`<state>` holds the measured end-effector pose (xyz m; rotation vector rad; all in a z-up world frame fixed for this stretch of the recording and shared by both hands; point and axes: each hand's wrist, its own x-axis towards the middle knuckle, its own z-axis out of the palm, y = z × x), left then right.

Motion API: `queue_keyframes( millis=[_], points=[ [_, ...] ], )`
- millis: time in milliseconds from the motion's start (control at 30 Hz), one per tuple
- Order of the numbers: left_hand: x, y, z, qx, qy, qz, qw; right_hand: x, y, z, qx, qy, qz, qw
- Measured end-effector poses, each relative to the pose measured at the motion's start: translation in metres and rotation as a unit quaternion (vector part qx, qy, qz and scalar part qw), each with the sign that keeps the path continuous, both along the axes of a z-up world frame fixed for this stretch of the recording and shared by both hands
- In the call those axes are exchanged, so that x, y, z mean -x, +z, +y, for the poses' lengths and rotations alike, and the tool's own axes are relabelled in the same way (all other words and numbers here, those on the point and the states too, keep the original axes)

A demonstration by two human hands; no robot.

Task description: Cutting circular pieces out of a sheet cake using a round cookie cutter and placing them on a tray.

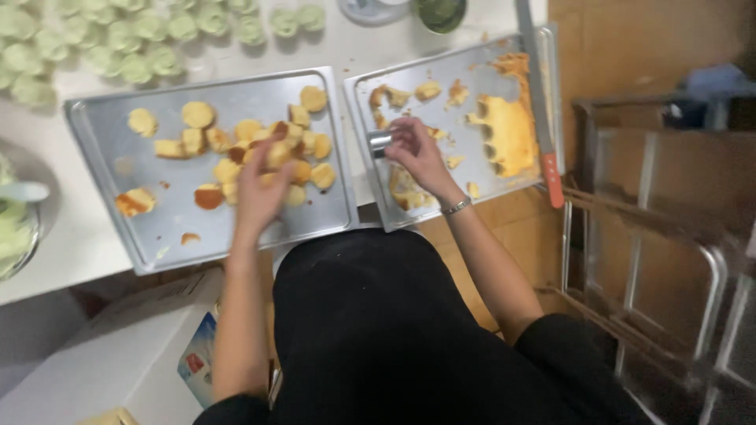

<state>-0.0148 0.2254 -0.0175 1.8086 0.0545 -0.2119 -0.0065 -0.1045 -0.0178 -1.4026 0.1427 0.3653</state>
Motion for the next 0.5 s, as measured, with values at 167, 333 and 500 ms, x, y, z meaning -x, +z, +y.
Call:
queue_keyframes(
  millis=[167, 333, 500],
  points=[
    [-0.004, 0.031, 0.053, -0.284, 0.050, -0.031, 0.957, 0.002, 0.023, -0.111, 0.425, -0.087, -0.085, 0.897],
    [-0.002, 0.010, 0.069, -0.390, 0.019, -0.070, 0.918, -0.007, 0.029, -0.176, 0.577, -0.064, -0.116, 0.806],
    [-0.002, 0.002, 0.066, -0.380, 0.074, -0.115, 0.915, -0.019, 0.007, -0.190, 0.607, 0.005, -0.163, 0.778]
  ],
)
